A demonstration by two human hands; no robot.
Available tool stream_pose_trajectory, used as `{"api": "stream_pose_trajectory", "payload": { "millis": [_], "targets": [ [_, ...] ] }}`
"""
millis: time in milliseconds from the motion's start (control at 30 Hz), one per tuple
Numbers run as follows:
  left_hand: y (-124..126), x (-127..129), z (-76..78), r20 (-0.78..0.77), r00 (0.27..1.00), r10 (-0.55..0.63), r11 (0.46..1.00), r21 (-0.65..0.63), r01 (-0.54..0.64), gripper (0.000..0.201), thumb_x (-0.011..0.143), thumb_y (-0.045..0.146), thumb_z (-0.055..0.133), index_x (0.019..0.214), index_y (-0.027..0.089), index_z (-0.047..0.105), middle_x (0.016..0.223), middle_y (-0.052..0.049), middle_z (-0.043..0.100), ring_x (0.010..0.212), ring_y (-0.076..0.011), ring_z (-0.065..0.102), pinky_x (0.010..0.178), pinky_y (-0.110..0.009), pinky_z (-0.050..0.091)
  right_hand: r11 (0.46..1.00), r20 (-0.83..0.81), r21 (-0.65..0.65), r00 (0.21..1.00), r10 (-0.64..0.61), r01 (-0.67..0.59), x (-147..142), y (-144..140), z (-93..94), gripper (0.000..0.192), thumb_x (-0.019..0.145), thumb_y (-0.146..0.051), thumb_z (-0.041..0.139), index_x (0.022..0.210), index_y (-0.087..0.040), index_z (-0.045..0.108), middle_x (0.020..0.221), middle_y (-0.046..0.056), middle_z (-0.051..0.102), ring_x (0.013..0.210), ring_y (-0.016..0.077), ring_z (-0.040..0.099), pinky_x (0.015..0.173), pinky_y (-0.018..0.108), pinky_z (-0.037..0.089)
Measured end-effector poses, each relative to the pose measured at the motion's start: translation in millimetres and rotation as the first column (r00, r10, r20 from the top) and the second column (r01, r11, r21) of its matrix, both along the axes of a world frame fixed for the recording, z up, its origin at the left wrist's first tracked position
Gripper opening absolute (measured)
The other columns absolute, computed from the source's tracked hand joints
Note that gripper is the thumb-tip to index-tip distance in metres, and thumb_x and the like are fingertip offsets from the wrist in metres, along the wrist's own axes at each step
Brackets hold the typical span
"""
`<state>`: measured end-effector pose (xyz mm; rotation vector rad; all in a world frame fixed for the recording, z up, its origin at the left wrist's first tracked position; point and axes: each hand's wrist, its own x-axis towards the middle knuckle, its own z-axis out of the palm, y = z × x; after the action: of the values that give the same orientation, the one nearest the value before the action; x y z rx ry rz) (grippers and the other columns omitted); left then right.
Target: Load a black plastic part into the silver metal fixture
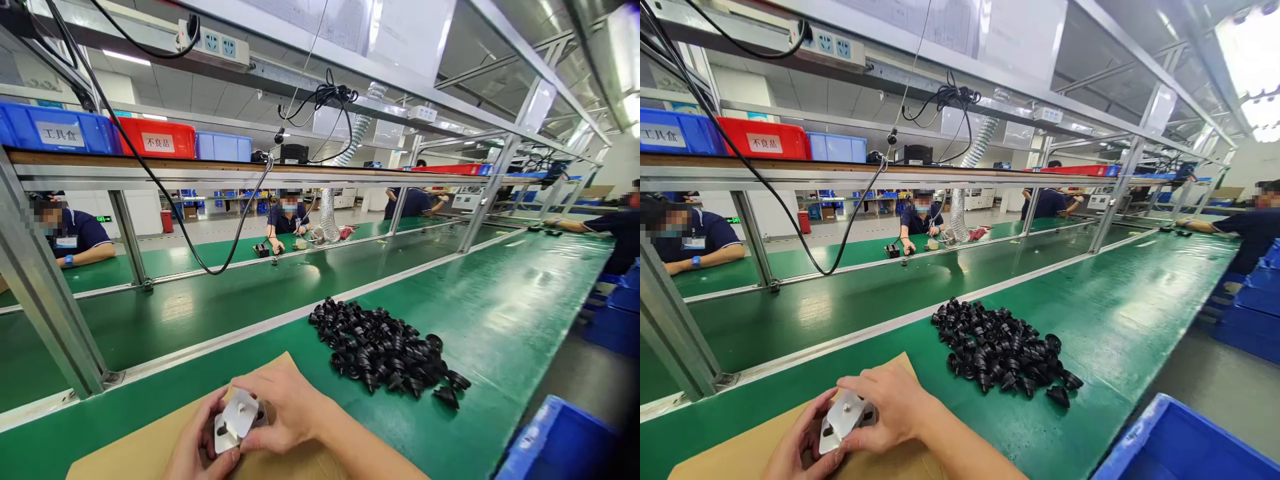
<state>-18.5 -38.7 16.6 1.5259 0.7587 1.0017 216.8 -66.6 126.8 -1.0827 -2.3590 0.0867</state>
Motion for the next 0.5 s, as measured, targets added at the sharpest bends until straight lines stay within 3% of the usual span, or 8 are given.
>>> {"api": "stream_pose_trajectory", "payload": {
  "millis": [100,167,233,367,500],
  "targets": [
    [-1.9,-1.6,2.5,-0.040,0.998,0.044,0.999,0.035,-0.042,0.086,0.078,0.065,0.083,0.149,0.027,0.053,0.141,-0.016,0.067,0.111,-0.0328,0.072,0.086,-0.036,0.061,0.996,-0.072,-0.078,0.997,0.039,-0.045,1.0,-1.2,7.2,0.093,0.078,-0.066,0.080,0.155,-0.025,0.048,0.128,0.013,0.070,0.109,0.0295,0.072,0.088,0.037,0.057],
    [-2.5,-2.6,5.2,-0.037,0.998,0.046,0.998,0.052,-0.044,0.086,0.078,0.066,0.083,0.149,0.027,0.054,0.141,-0.015,0.067,0.121,-0.0345,0.069,0.093,-0.038,0.060,0.987,-0.088,-0.126,0.992,0.094,-0.105,-0.1,-1.9,8.9,0.095,0.078,-0.063,0.080,0.157,-0.025,0.045,0.135,0.013,0.068,0.115,0.0296,0.070,0.092,0.037,0.057],
    [-2.8,-3.2,8.2,-0.050,0.998,0.022,0.997,0.073,-0.019,0.085,0.080,0.066,0.081,0.150,0.027,0.052,0.140,-0.015,0.067,0.119,-0.0335,0.070,0.089,-0.036,0.060,0.985,-0.064,-0.145,0.995,0.080,-0.089,-1.9,-1.6,5.6,0.092,0.078,-0.061,0.082,0.155,-0.025,0.047,0.126,0.011,0.072,0.108,0.0288,0.072,0.089,0.037,0.057],
    [-3.8,-1.7,12.2,-0.098,0.995,-0.011,0.998,0.067,0.017,0.085,0.082,0.065,0.080,0.151,0.027,0.049,0.132,-0.014,0.069,0.093,-0.0260,0.072,0.073,-0.033,0.057,0.993,0.020,-0.102,0.998,-0.051,0.053,-3.2,2.2,-9.0,0.094,0.075,-0.067,0.084,0.152,-0.026,0.051,0.117,0.011,0.076,0.100,0.0299,0.074,0.085,0.037,0.057],
    [-3.7,0.0,9.2,-0.046,0.999,-0.011,0.999,0.032,0.012,0.085,0.080,0.062,0.083,0.150,0.029,0.049,0.136,-0.013,0.067,0.102,-0.0280,0.071,0.079,-0.033,0.056,0.996,0.013,-0.086,1.000,-0.009,0.010,-0.7,4.0,-11.9,0.091,0.076,-0.072,0.081,0.150,-0.026,0.053,0.115,0.010,0.077,0.102,0.0290,0.075,0.088,0.035,0.057]
  ]
}}
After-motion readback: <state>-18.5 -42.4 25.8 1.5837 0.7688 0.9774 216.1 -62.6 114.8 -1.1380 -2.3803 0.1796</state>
